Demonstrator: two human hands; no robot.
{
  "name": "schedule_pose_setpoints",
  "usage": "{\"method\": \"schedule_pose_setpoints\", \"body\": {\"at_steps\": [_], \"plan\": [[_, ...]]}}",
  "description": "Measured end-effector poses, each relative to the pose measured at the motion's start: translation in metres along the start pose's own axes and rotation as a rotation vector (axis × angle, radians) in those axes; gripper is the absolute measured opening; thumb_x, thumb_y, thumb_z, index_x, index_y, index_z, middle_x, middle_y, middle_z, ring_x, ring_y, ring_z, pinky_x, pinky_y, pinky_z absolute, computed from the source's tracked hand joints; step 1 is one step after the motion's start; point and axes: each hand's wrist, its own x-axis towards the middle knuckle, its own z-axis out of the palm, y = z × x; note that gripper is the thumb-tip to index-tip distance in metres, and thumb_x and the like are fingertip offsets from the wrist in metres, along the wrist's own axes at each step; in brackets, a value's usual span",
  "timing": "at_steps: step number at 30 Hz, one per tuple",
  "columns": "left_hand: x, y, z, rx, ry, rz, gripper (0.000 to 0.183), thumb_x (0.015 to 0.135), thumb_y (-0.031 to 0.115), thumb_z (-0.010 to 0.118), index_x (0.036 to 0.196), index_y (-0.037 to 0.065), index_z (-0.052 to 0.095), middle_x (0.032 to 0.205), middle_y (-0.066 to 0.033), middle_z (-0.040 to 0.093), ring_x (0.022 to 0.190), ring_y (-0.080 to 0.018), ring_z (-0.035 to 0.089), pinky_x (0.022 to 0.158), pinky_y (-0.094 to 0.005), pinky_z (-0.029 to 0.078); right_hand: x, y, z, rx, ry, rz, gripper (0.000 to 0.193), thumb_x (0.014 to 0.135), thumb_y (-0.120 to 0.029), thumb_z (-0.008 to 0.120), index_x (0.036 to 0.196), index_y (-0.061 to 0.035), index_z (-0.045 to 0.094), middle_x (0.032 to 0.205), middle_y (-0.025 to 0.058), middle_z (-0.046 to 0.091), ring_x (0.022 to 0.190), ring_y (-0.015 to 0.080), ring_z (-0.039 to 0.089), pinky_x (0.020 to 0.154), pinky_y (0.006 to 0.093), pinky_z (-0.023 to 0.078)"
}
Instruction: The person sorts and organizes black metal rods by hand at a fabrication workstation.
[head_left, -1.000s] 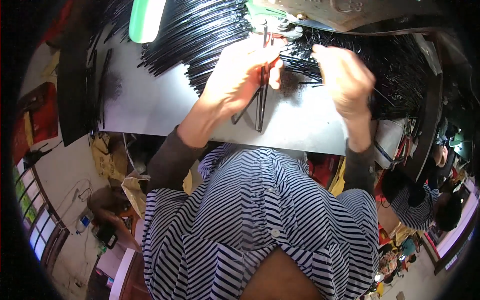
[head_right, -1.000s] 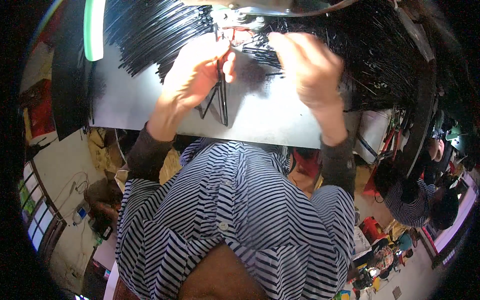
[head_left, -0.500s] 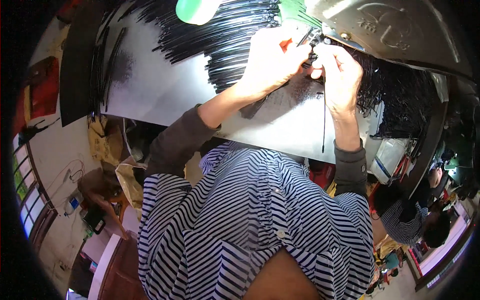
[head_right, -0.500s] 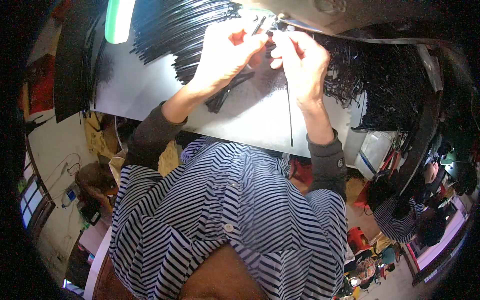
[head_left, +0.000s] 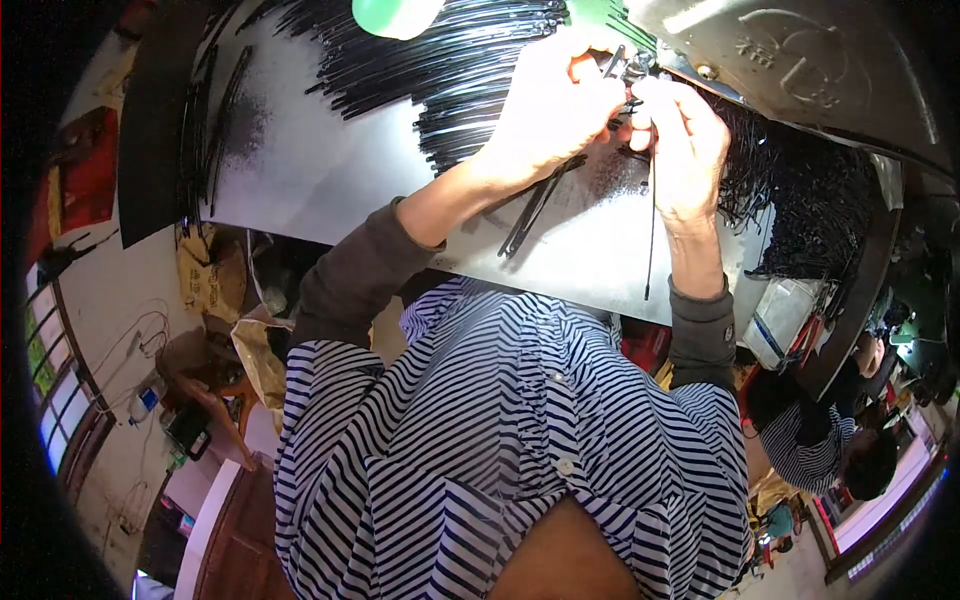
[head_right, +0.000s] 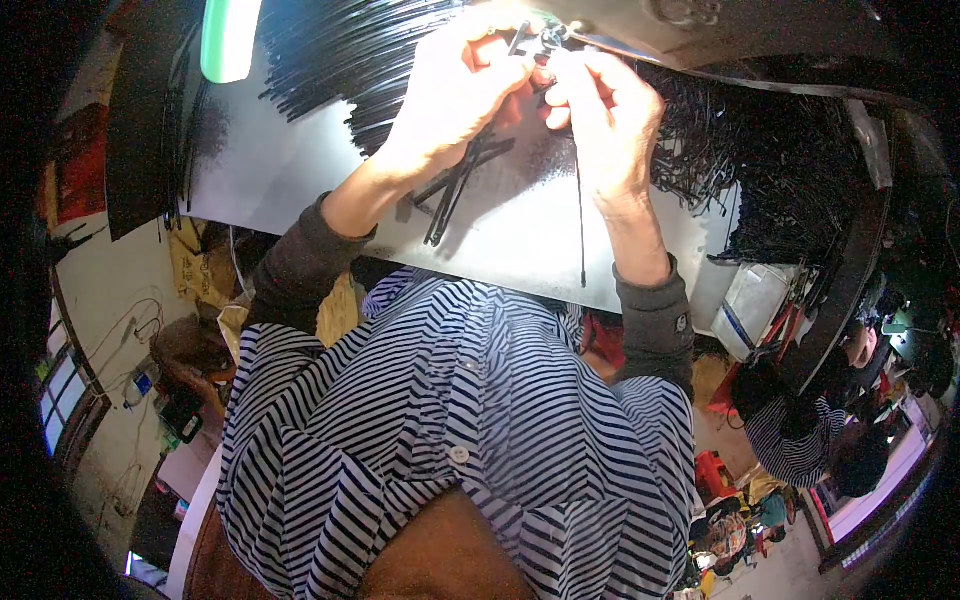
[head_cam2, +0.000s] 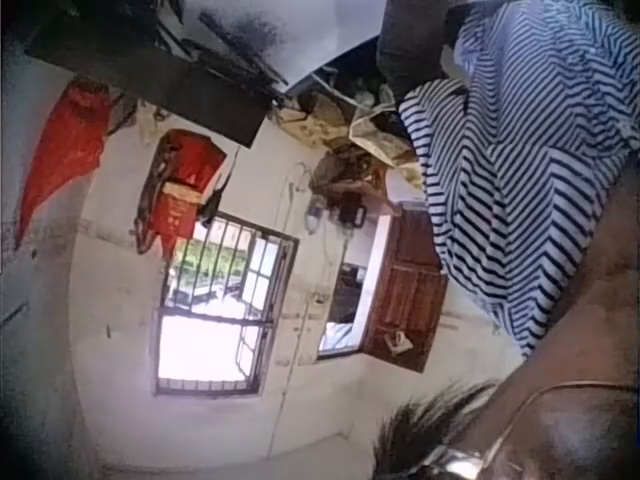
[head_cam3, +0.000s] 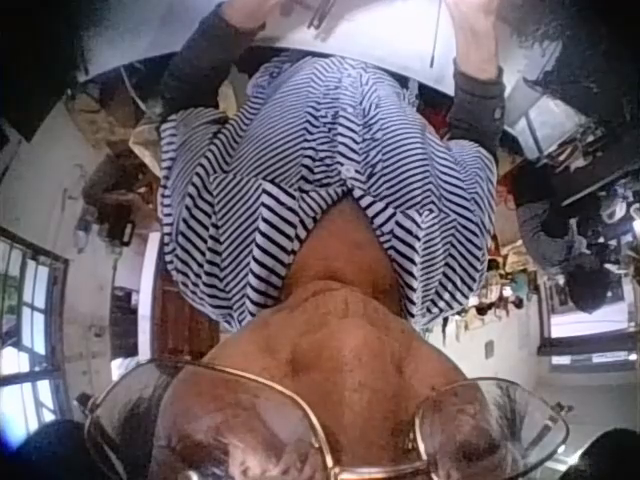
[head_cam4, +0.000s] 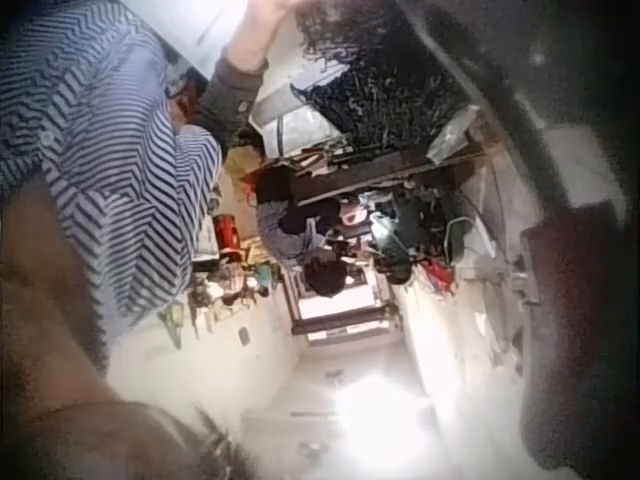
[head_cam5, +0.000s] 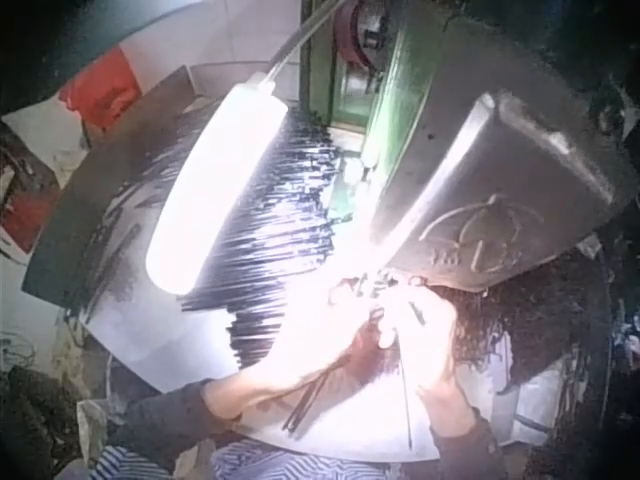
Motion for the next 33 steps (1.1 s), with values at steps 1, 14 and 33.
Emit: {"method": "schedule_pose_setpoints", "body": {"at_steps": [1, 14, 33], "plan": [[0.001, 0.001, 0.000, 0.005, -0.013, -0.022, 0.026, 0.086, 0.012, 0.060, 0.107, -0.003, 0.059, 0.068, -0.0023, 0.058, 0.055, -0.0054, 0.056, 0.050, -0.0195, 0.051, 0.000, 0.000, -0.001, -0.012, -0.017, 0.010, 0.019, 0.093, -0.010, 0.060, 0.103, 0.0045, 0.065, 0.082, 0.0078, 0.069, 0.062, 0.0075, 0.060, 0.056, 0.0200, 0.051], [0.015, 0.008, 0.007, 0.077, -0.029, 0.003, 0.022, 0.084, 0.006, 0.061, 0.102, -0.005, 0.062, 0.064, -0.0037, 0.059, 0.050, -0.0041, 0.054, 0.046, -0.0194, 0.048, 0.006, 0.008, -0.003, 0.215, -0.059, 0.062, 0.018, 0.094, -0.011, 0.057, 0.103, 0.0021, 0.066, 0.073, 0.0020, 0.062, 0.058, 0.0078, 0.056, 0.052, 0.0195, 0.045], [0.016, -0.019, -0.004, -0.227, -0.101, 0.068, 0.012, 0.082, 0.005, 0.068, 0.089, 0.000, 0.059, 0.076, -0.0032, 0.059, 0.068, -0.0087, 0.059, 0.058, -0.0217, 0.049, -0.032, -0.003, 0.012, 0.185, -0.348, 0.421, 0.044, 0.102, -0.032, 0.045, 0.086, 0.0061, 0.059, 0.060, 0.0121, 0.063, 0.050, 0.0173, 0.064, 0.045, 0.0239, 0.050]]}}
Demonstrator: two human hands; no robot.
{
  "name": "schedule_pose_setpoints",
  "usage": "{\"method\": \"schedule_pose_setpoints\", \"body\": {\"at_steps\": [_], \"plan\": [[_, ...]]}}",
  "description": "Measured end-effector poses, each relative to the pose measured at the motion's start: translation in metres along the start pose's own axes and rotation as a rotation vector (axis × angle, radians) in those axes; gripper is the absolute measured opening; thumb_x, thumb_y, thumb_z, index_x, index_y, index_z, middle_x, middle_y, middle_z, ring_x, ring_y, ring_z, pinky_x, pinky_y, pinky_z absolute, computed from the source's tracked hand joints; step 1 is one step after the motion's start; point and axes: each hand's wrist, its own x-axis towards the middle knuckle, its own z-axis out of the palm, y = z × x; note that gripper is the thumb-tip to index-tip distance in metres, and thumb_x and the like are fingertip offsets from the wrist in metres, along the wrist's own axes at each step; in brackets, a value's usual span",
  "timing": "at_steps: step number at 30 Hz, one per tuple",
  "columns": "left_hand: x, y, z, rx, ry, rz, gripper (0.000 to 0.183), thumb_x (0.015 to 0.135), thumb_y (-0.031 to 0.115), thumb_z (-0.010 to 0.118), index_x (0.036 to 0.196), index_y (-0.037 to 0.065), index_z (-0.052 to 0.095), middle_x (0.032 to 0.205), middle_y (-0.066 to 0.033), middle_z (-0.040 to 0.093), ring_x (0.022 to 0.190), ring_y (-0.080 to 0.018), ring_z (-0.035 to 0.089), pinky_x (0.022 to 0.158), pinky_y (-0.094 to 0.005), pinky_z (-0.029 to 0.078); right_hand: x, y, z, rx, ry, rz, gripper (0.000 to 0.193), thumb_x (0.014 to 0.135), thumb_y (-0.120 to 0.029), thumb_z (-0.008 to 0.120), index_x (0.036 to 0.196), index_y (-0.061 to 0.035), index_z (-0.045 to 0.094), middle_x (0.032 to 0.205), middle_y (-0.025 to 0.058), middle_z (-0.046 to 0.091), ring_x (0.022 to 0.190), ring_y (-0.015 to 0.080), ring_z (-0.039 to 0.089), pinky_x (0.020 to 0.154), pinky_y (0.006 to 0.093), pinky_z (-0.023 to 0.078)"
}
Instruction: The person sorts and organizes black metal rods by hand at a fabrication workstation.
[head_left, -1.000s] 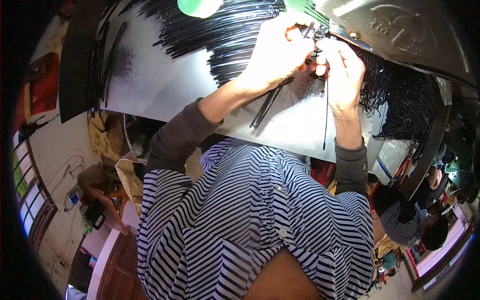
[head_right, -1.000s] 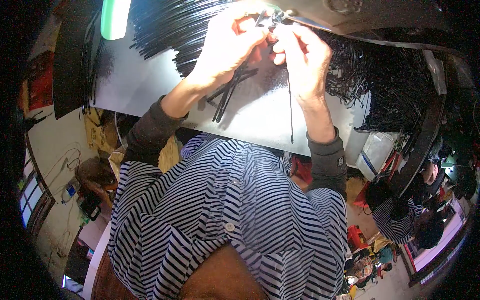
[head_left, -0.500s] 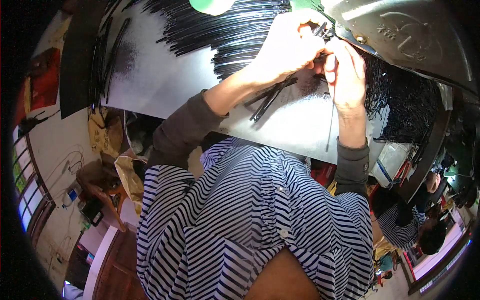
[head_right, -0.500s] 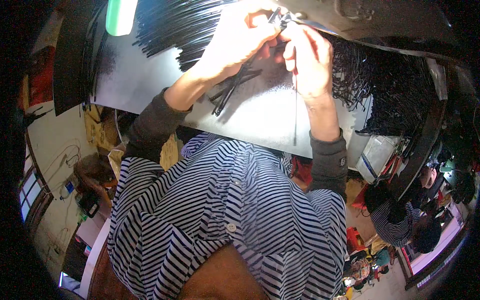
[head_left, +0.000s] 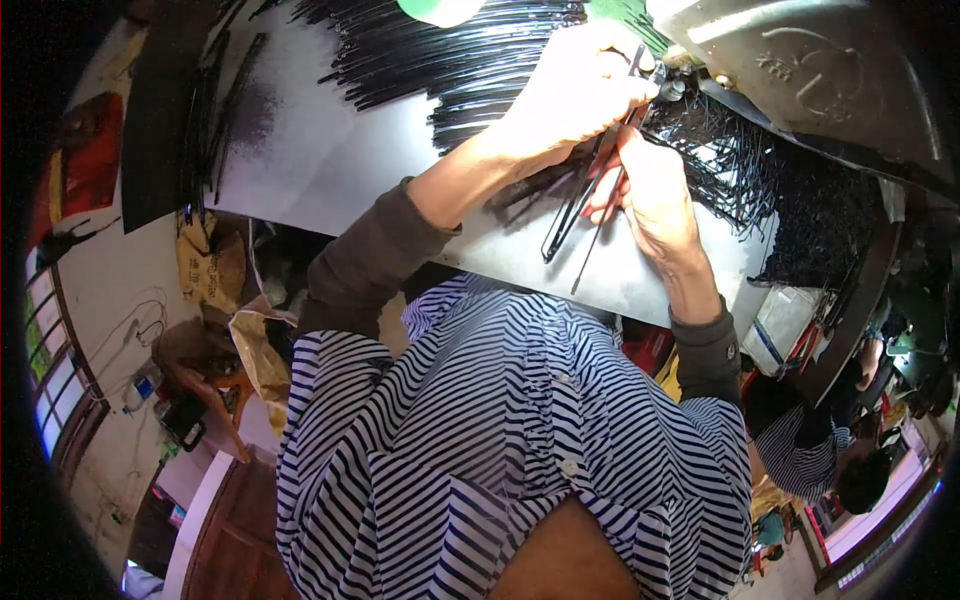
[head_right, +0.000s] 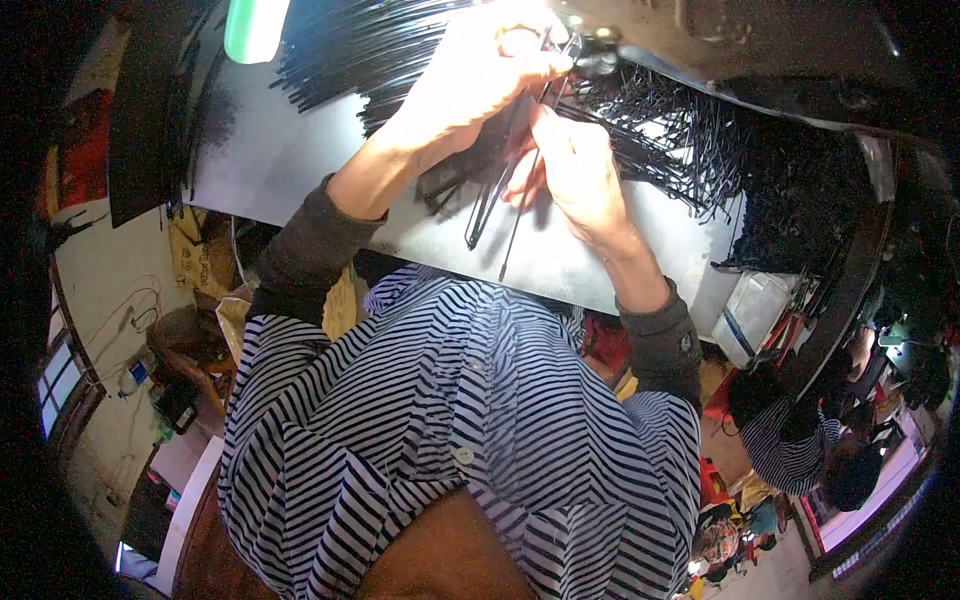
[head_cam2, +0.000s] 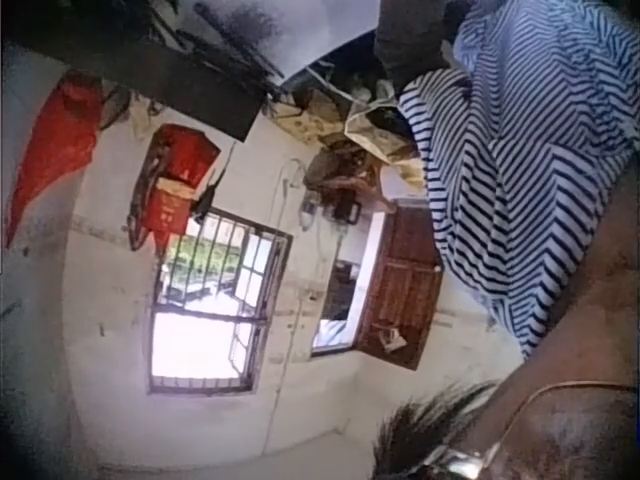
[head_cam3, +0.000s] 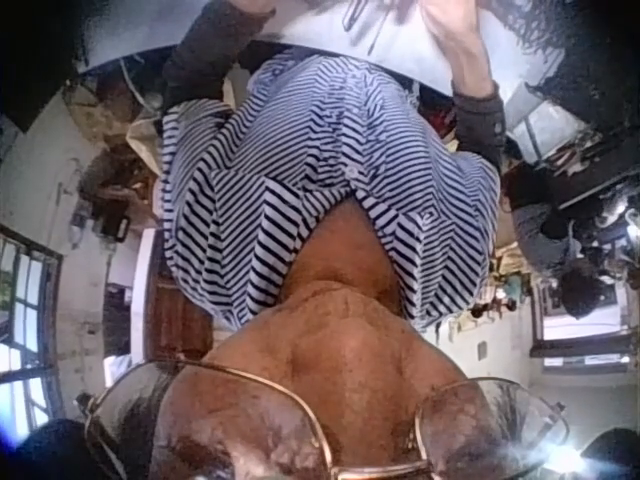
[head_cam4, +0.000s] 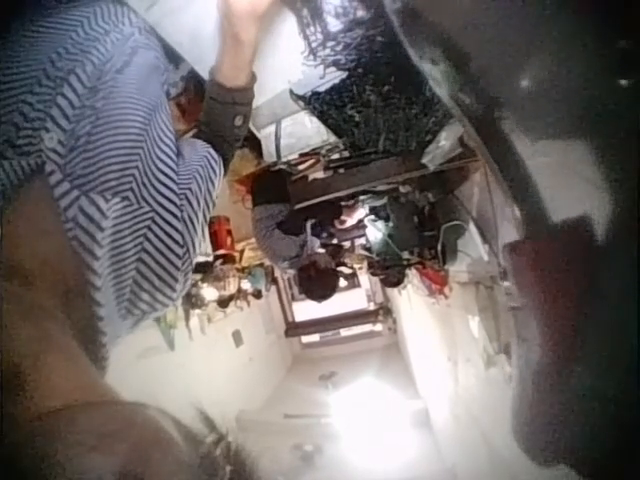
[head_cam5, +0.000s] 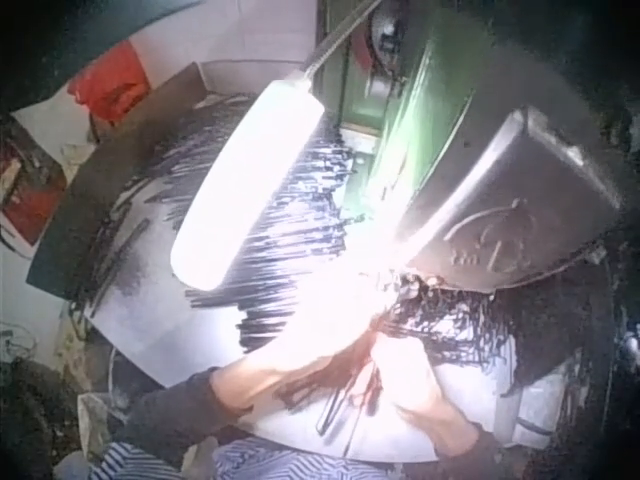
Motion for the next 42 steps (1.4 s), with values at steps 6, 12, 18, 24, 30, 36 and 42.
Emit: {"method": "schedule_pose_setpoints", "body": {"at_steps": [6, 12, 18, 24, 30, 36, 42], "plan": [[0.012, -0.015, -0.018, 0.172, -0.174, 0.277, 0.014, 0.082, 0.009, 0.069, 0.092, 0.002, 0.062, 0.078, -0.0039, 0.060, 0.073, -0.0124, 0.060, 0.064, -0.0269, 0.049, 0.001, -0.003, 0.000, 0.062, 0.011, -0.017, 0.043, 0.102, -0.031, 0.043, 0.084, 0.0044, 0.059, 0.063, 0.0113, 0.064, 0.049, 0.0182, 0.064, 0.044, 0.0241, 0.051], [0.013, 0.026, 0.008, 0.310, 0.039, -0.034, 0.015, 0.087, 0.007, 0.064, 0.099, -0.002, 0.064, 0.088, -0.0071, 0.066, 0.068, -0.0119, 0.058, 0.059, -0.0252, 0.048, 0.008, -0.011, -0.005, 0.098, 0.042, -0.014, 0.044, 0.102, -0.032, 0.044, 0.080, 0.0031, 0.061, 0.059, 0.0095, 0.063, 0.048, 0.0166, 0.063, 0.043, 0.0221, 0.048], [0.010, 0.011, 0.008, 0.578, 0.025, 0.168, 0.015, 0.086, 0.005, 0.064, 0.100, 0.000, 0.062, 0.087, -0.0055, 0.062, 0.075, -0.0116, 0.057, 0.064, -0.0244, 0.048, 0.008, -0.008, -0.010, 0.026, 0.046, -0.019, 0.045, 0.102, -0.032, 0.045, 0.080, 0.0032, 0.061, 0.059, 0.0102, 0.063, 0.047, 0.0173, 0.063, 0.043, 0.0236, 0.049], [0.011, 0.023, 0.020, 0.442, 0.135, 0.049, 0.016, 0.086, 0.008, 0.063, 0.100, 0.000, 0.060, 0.087, -0.0075, 0.059, 0.075, -0.0152, 0.057, 0.065, -0.0287, 0.048, 0.005, -0.007, -0.008, 0.268, -0.045, -0.070, 0.046, 0.098, -0.030, 0.052, 0.123, 0.0080, 0.047, 0.073, 0.0106, 0.060, 0.055, 0.0159, 0.061, 0.049, 0.0267, 0.053], [0.014, 0.029, 0.028, 0.910, 0.151, 0.283, 0.019, 0.087, 0.014, 0.062, 0.099, 0.000, 0.058, 0.080, -0.0107, 0.056, 0.069, -0.0203, 0.054, 0.062, -0.0345, 0.046, 0.006, -0.003, -0.015, 0.103, -0.144, -0.172, 0.065, 0.095, -0.035, 0.057, 0.138, 0.0096, 0.035, 0.072, 0.0084, 0.058, 0.054, 0.0135, 0.059, 0.054, 0.0293, 0.056], [0.014, 0.033, 0.021, 0.636, 0.087, 0.017, 0.022, 0.088, 0.018, 0.062, 0.100, 0.000, 0.058, 0.081, -0.0119, 0.056, 0.069, -0.0210, 0.055, 0.060, -0.0347, 0.046, 0.010, 0.004, -0.015, 0.186, -0.111, -0.104, 0.049, 0.098, -0.036, 0.052, 0.116, 0.0087, 0.045, 0.072, 0.0112, 0.060, 0.055, 0.0177, 0.062, 0.054, 0.0293, 0.057], [0.011, 0.030, 0.012, 0.461, 0.010, 0.061, 0.020, 0.090, 0.012, 0.062, 0.106, 0.001, 0.060, 0.088, -0.0061, 0.062, 0.074, -0.0144, 0.058, 0.061, -0.0282, 0.049, 0.000, -0.007, -0.019, 0.059, -0.074, -0.055, 0.045, 0.101, -0.034, 0.045, 0.095, 0.0062, 0.064, 0.066, 0.0105, 0.064, 0.053, 0.0168, 0.064, 0.049, 0.0251, 0.052]]}}
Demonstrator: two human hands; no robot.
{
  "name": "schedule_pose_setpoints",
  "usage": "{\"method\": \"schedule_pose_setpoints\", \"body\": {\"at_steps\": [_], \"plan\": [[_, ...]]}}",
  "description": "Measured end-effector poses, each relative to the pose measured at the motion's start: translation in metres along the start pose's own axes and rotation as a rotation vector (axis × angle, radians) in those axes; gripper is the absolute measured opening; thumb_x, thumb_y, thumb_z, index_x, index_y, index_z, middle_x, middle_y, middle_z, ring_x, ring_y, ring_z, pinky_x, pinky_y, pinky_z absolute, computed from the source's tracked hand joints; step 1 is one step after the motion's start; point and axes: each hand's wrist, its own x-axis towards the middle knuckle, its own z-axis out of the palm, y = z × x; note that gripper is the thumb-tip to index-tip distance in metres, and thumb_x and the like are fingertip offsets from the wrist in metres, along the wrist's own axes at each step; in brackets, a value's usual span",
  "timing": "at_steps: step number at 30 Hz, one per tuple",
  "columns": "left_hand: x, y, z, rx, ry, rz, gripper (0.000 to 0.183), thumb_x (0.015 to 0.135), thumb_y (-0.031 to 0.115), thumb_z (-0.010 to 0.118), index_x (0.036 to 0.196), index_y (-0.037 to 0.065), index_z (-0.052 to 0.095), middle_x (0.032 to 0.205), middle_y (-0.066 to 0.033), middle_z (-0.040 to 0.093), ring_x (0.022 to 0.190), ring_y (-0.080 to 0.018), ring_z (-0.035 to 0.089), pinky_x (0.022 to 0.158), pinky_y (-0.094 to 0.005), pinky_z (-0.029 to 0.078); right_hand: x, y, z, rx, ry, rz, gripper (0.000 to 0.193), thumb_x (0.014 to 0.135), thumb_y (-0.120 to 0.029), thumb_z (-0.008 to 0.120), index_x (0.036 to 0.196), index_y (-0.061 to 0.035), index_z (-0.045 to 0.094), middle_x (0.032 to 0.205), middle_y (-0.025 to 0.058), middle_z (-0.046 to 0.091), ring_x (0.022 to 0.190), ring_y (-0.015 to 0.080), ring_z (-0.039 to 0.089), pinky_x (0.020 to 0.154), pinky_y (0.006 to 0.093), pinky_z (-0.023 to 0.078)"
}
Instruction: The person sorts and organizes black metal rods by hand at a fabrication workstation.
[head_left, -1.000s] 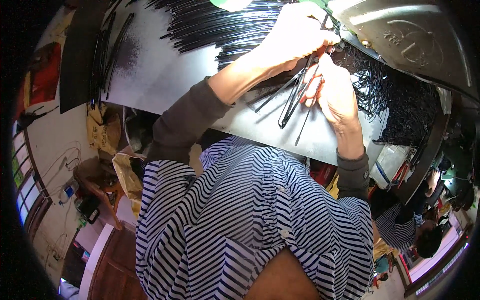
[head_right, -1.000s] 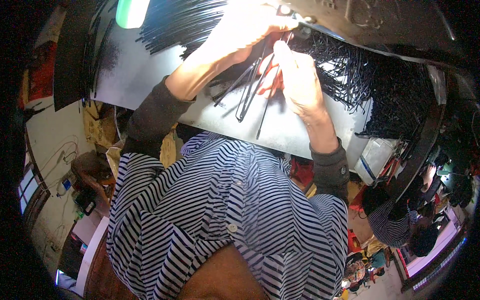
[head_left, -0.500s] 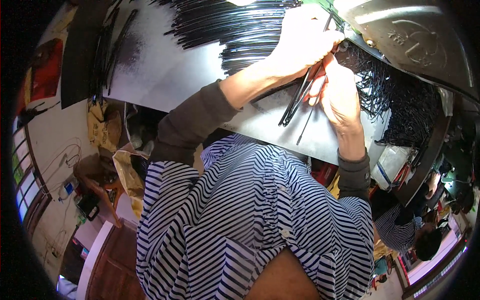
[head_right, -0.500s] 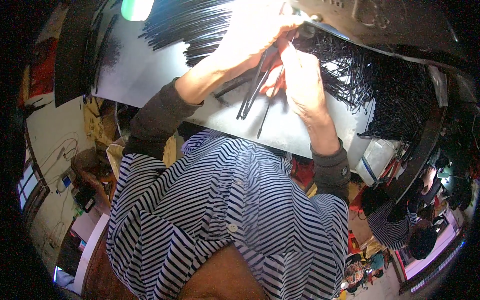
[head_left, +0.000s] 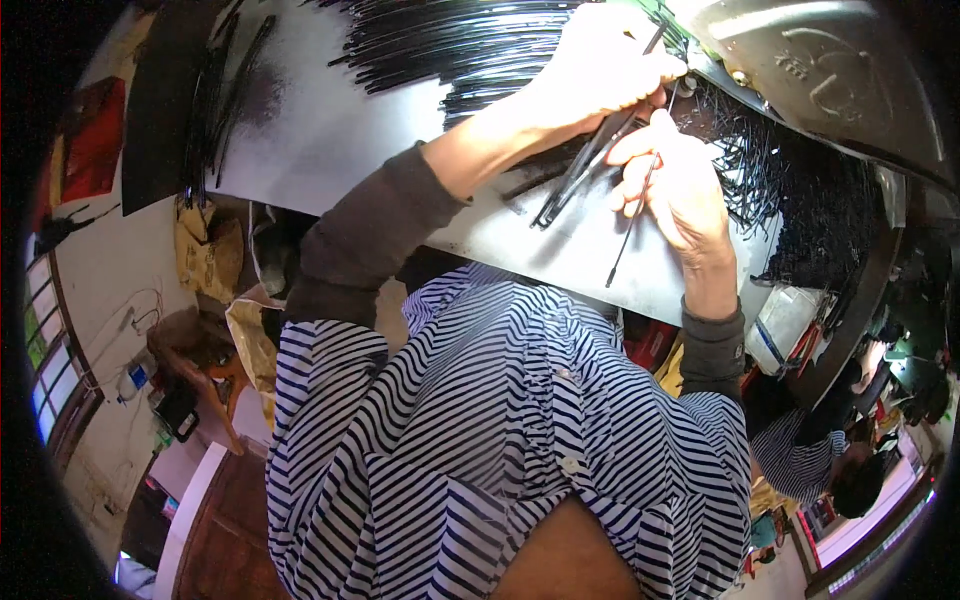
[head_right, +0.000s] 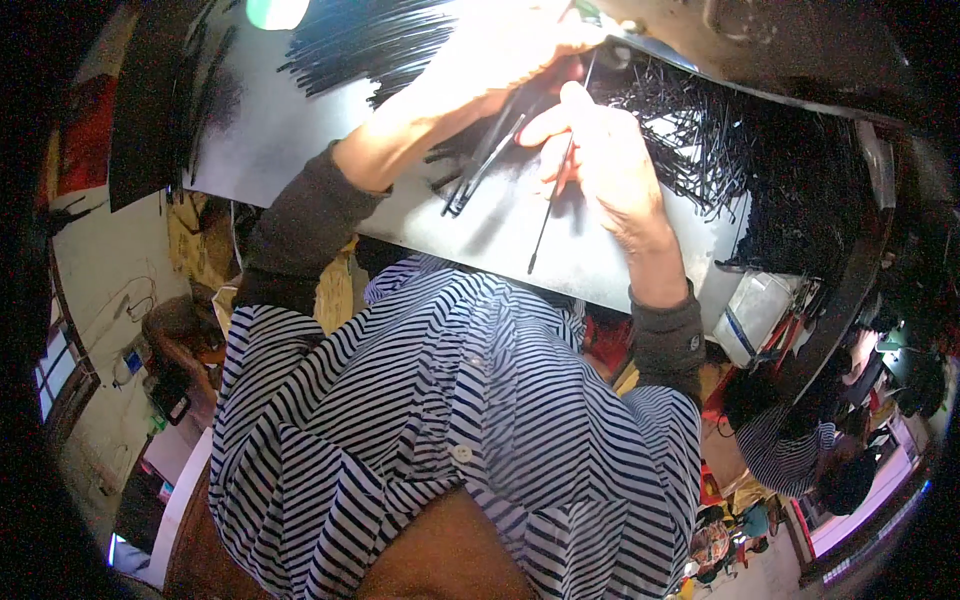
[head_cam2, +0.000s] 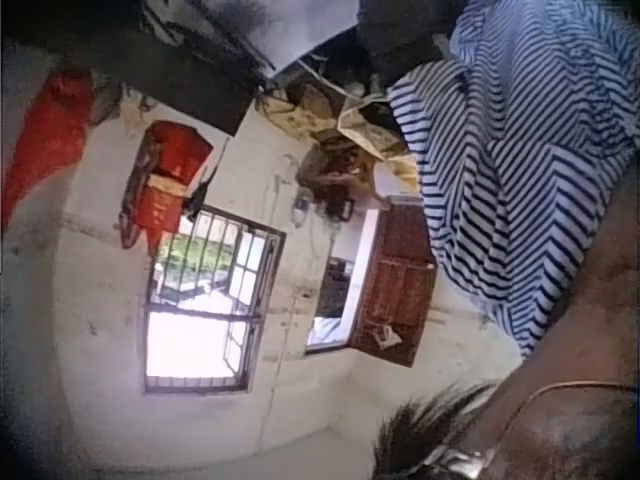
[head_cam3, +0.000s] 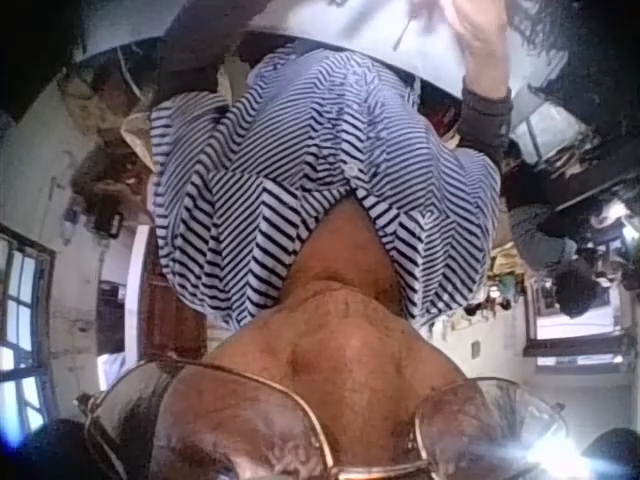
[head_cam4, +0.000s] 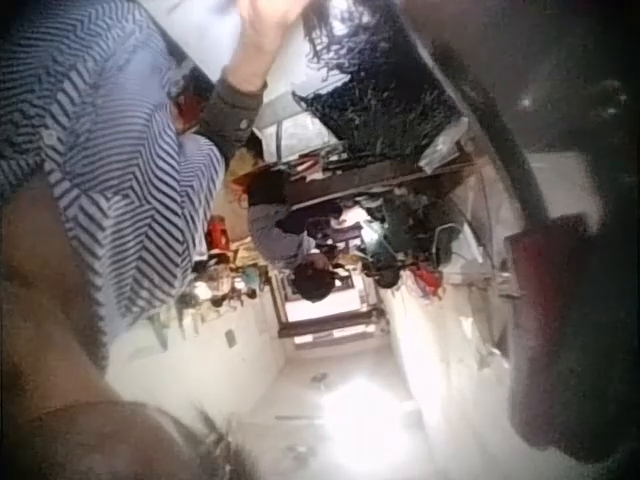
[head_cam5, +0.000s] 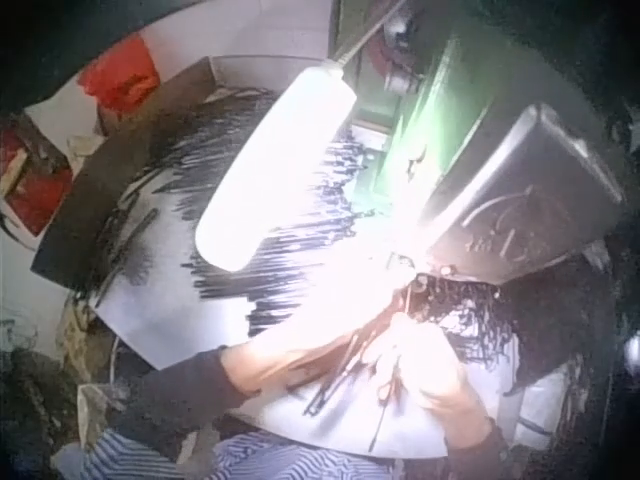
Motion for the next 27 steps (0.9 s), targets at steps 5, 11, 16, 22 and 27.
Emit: {"method": "schedule_pose_setpoints", "body": {"at_steps": [5, 11, 16, 22, 27], "plan": [[0.004, -0.012, -0.007, -0.314, -0.081, -0.200, 0.017, 0.090, 0.010, 0.062, 0.105, 0.001, 0.063, 0.081, -0.0038, 0.063, 0.066, -0.0102, 0.057, 0.058, -0.0235, 0.049, -0.031, -0.021, -0.033, -0.545, 0.330, -0.086, 0.017, 0.092, -0.012, 0.058, 0.098, 0.0000, 0.069, 0.074, 0.0048, 0.065, 0.065, 0.0072, 0.061, 0.057, 0.0188, 0.049], [0.008, 0.009, -0.007, -0.278, -0.128, -0.350, 0.011, 0.091, 0.010, 0.063, 0.096, 0.000, 0.065, 0.071, -0.0016, 0.062, 0.060, -0.0071, 0.055, 0.051, -0.0213, 0.044, -0.049, -0.006, -0.039, -0.887, 0.410, -0.172, 0.021, 0.079, 0.004, 0.067, 0.100, -0.0007, 0.068, 0.084, 0.0021, 0.062, 0.065, 0.0055, 0.055, 0.057, 0.0185, 0.045], [-0.016, 0.051, -0.071, 0.207, 0.031, -0.081, 0.015, 0.088, 0.013, 0.066, 0.091, -0.002, 0.067, 0.079, -0.0049, 0.065, 0.067, -0.0108, 0.060, 0.059, -0.0247, 0.048, -0.057, -0.013, -0.038, -1.216, 0.325, -0.267, 0.027, 0.073, 0.006, 0.068, 0.099, -0.0012, 0.067, 0.091, 0.0050, 0.062, 0.069, 0.0078, 0.055, 0.057, 0.0203, 0.043], [-0.070, 0.062, -0.119, 1.498, 0.186, 0.076, 0.012, 0.079, 0.013, 0.071, 0.088, 0.005, 0.067, 0.083, -0.0074, 0.063, 0.079, -0.0221, 0.061, 0.070, -0.0348, 0.048, -0.045, -0.002, -0.051, -1.485, 0.219, -0.576, 0.020, 0.074, 0.001, 0.066, 0.094, 0.0003, 0.067, 0.088, 0.0117, 0.062, 0.076, 0.0268, 0.064, 0.063, 0.0367, 0.052], [-0.120, 0.029, -0.023, 1.093, -0.165, 0.092, 0.025, 0.070, 0.015, 0.079, 0.088, 0.006, 0.064, 0.079, -0.0042, 0.059, 0.076, -0.0229, 0.055, 0.068, -0.0355, 0.043, -0.019, 0.008, -0.031, -1.415, 0.212, -0.521, 0.012, 0.080, -0.003, 0.066, 0.092, -0.0009, 0.064, 0.087, 0.0119, 0.061, 0.074, 0.0273, 0.062, 0.066, 0.0348, 0.050]]}}
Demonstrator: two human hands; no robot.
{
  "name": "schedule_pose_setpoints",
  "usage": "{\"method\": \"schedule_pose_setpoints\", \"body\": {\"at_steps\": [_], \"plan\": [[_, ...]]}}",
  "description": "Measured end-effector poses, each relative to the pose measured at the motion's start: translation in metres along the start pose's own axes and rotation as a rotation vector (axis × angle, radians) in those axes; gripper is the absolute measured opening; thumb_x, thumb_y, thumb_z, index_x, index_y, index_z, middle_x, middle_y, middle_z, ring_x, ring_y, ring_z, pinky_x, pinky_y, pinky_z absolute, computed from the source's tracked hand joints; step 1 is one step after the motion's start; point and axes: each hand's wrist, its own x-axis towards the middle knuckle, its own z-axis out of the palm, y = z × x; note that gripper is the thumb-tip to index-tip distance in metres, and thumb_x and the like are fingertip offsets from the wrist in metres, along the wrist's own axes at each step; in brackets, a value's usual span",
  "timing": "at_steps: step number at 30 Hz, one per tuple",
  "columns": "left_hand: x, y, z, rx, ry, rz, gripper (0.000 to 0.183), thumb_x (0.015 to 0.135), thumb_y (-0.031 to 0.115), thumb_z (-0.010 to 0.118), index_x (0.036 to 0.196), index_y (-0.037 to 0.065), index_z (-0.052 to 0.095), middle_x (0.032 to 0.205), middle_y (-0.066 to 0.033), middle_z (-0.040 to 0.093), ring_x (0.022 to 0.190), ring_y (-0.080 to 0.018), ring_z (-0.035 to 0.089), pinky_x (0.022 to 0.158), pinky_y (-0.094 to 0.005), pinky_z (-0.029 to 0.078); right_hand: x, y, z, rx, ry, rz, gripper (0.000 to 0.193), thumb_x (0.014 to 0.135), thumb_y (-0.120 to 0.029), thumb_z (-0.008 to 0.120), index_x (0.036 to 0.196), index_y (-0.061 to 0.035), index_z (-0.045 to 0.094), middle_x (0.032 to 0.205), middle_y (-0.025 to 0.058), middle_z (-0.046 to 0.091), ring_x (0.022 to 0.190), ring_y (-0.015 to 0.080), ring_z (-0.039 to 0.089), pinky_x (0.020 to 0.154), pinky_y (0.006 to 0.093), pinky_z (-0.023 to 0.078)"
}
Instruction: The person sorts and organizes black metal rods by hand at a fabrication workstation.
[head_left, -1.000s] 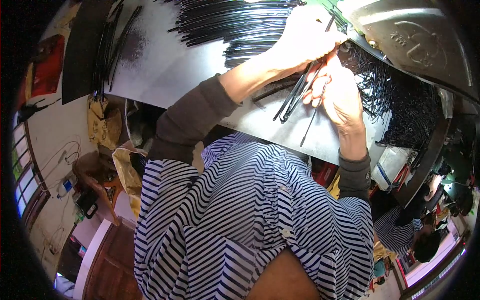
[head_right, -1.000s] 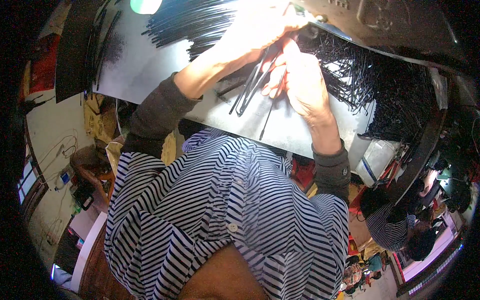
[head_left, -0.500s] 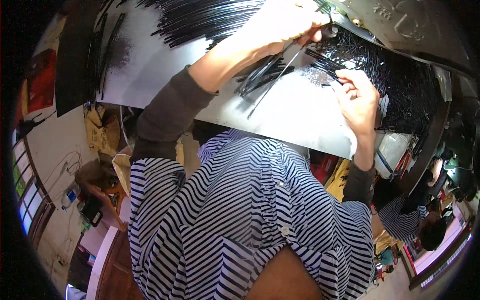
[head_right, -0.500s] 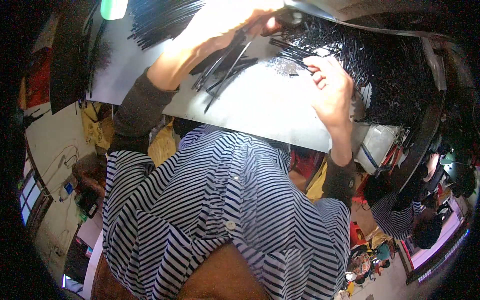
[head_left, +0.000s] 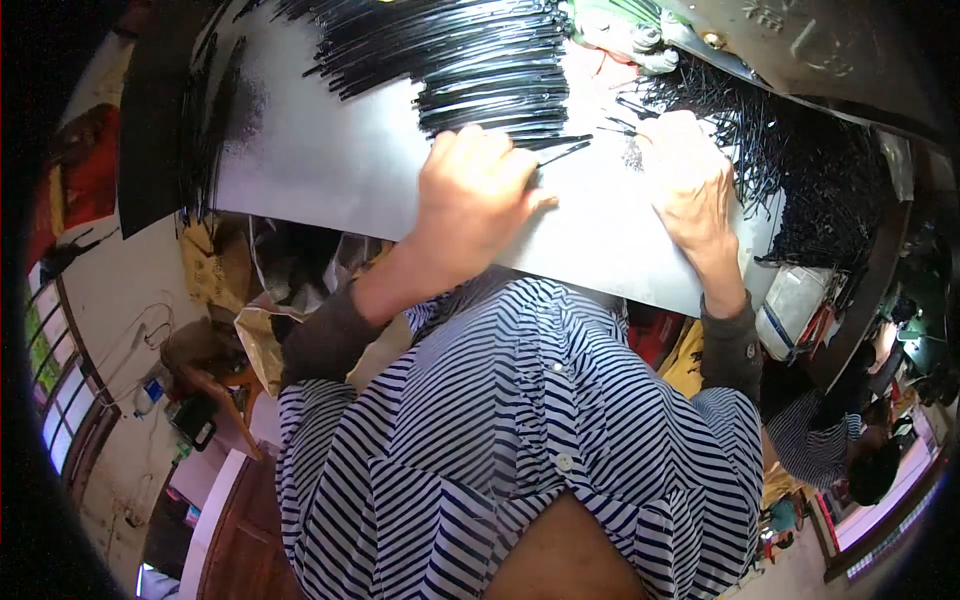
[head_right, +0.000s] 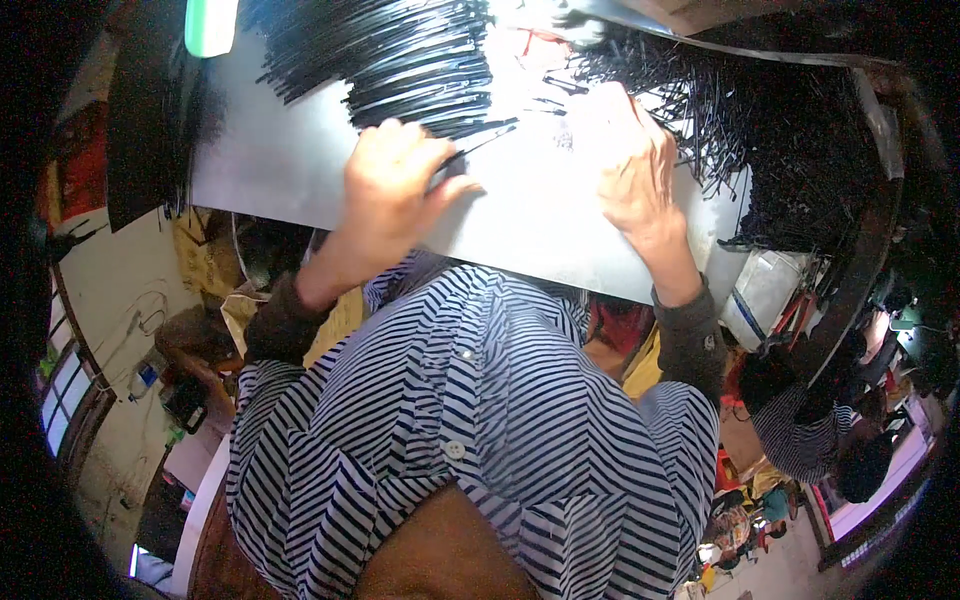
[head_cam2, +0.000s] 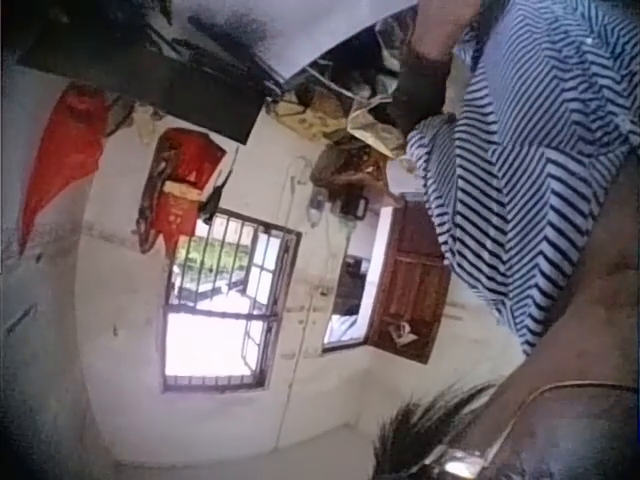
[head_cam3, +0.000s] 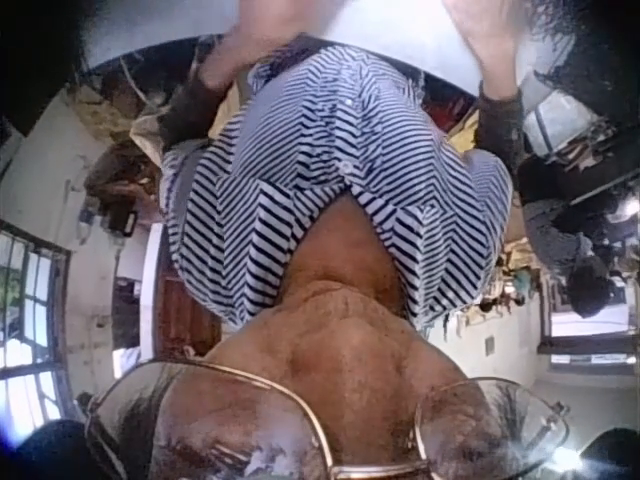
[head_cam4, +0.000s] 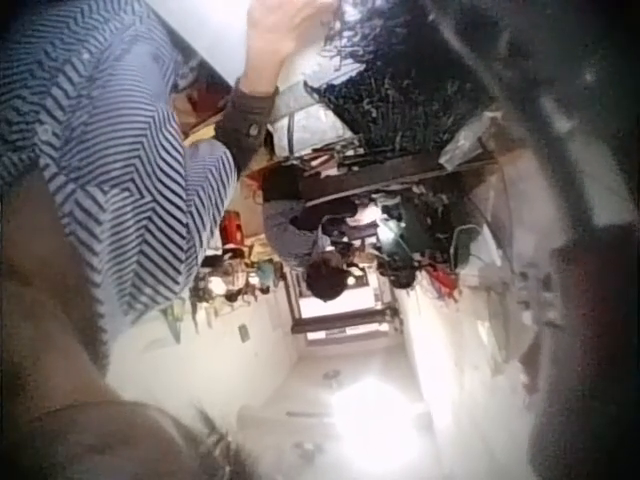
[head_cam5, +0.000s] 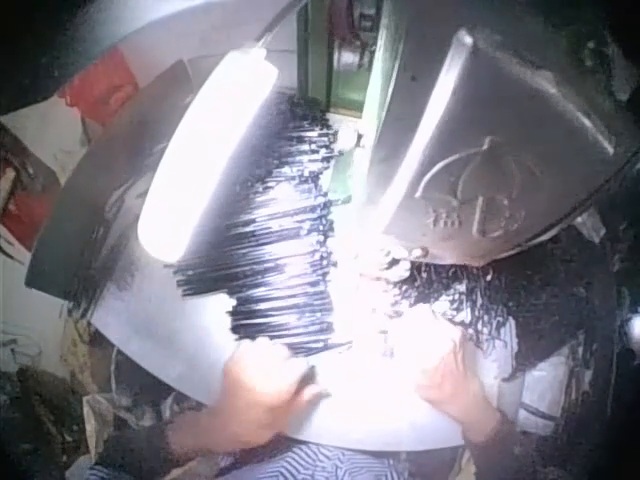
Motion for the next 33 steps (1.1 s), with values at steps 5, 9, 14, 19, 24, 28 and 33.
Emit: {"method": "schedule_pose_setpoints", "body": {"at_steps": [5, 9, 14, 19, 24, 28, 33], "plan": [[-0.001, -0.009, 0.024, 0.222, 0.172, 0.092, 0.019, 0.071, 0.007, 0.067, 0.089, 0.007, 0.062, 0.083, -0.0050, 0.055, 0.076, -0.0226, 0.051, 0.068, -0.0355, 0.038, 0.006, 0.000, 0.004, -0.184, 0.086, -0.096, 0.011, 0.082, -0.003, 0.065, 0.092, -0.0012, 0.064, 0.086, 0.0107, 0.061, 0.073, 0.0267, 0.062, 0.066, 0.0345, 0.050], [0.000, -0.011, 0.024, 0.171, 0.147, 0.083, 0.022, 0.069, 0.003, 0.063, 0.091, 0.006, 0.062, 0.083, -0.0068, 0.055, 0.076, -0.0244, 0.051, 0.068, -0.0362, 0.038, 0.004, 0.000, 0.003, -0.170, 0.180, -0.147, 0.019, 0.075, -0.002, 0.061, 0.094, -0.0024, 0.066, 0.086, 0.0100, 0.061, 0.073, 0.0249, 0.063, 0.064, 0.0331, 0.053], [-0.003, -0.006, 0.013, 0.030, 0.167, 0.133, 0.021, 0.068, 0.005, 0.060, 0.088, 0.004, 0.060, 0.081, -0.0078, 0.054, 0.077, -0.0236, 0.051, 0.073, -0.0358, 0.041, 0.004, 0.003, -0.002, -0.062, 0.287, -0.160, 0.021, 0.076, 0.002, 0.062, 0.096, -0.0017, 0.069, 0.085, 0.0095, 0.066, 0.074, 0.0230, 0.066, 0.065, 0.0300, 0.053], [0.021, -0.009, -0.001, -0.311, 0.122, 0.077, 0.044, 0.067, -0.010, 0.057, 0.111, -0.006, 0.056, 0.092, -0.0205, 0.061, 0.083, -0.0374, 0.062, 0.075, -0.0408, 0.052, 0.003, -0.015, -0.009, 0.232, 0.348, -0.021, 0.015, 0.085, 0.008, 0.058, 0.096, 0.0023, 0.067, 0.090, 0.0112, 0.067, 0.073, 0.0168, 0.067, 0.066, 0.0264, 0.053], [0.057, -0.017, 0.002, -0.344, 0.238, 0.118, 0.045, 0.076, -0.005, 0.060, 0.120, 0.005, 0.057, 0.080, -0.0147, 0.058, 0.071, -0.0312, 0.059, 0.067, -0.0376, 0.050, -0.003, -0.023, 0.025, 0.440, 0.267, 0.005, 0.014, 0.088, 0.009, 0.053, 0.091, 0.0038, 0.065, 0.088, 0.0092, 0.065, 0.071, 0.0139, 0.065, 0.066, 0.0242, 0.052], [0.071, -0.017, 0.001, -0.238, 0.125, 0.133, 0.047, 0.078, -0.011, 0.055, 0.123, 0.000, 0.057, 0.093, -0.0182, 0.065, 0.073, -0.0281, 0.062, 0.069, -0.0302, 0.049, 0.017, -0.030, 0.023, 0.333, 0.244, -0.005, 0.013, 0.081, 0.006, 0.058, 0.089, 0.0015, 0.066, 0.079, 0.0110, 0.064, 0.063, 0.0195, 0.060, 0.057, 0.0286, 0.048], [0.080, -0.019, 0.011, -0.267, 0.196, 0.121, 0.046, 0.078, -0.008, 0.056, 0.123, 0.003, 0.059, 0.088, -0.0166, 0.066, 0.064, -0.0249, 0.059, 0.063, -0.0306, 0.048, 0.028, -0.038, 0.019, 0.319, 0.269, 0.111, 0.013, 0.087, 0.001, 0.058, 0.098, 0.0009, 0.066, 0.066, 0.0047, 0.061, 0.048, 0.0064, 0.049, 0.043, 0.0222, 0.039]]}}
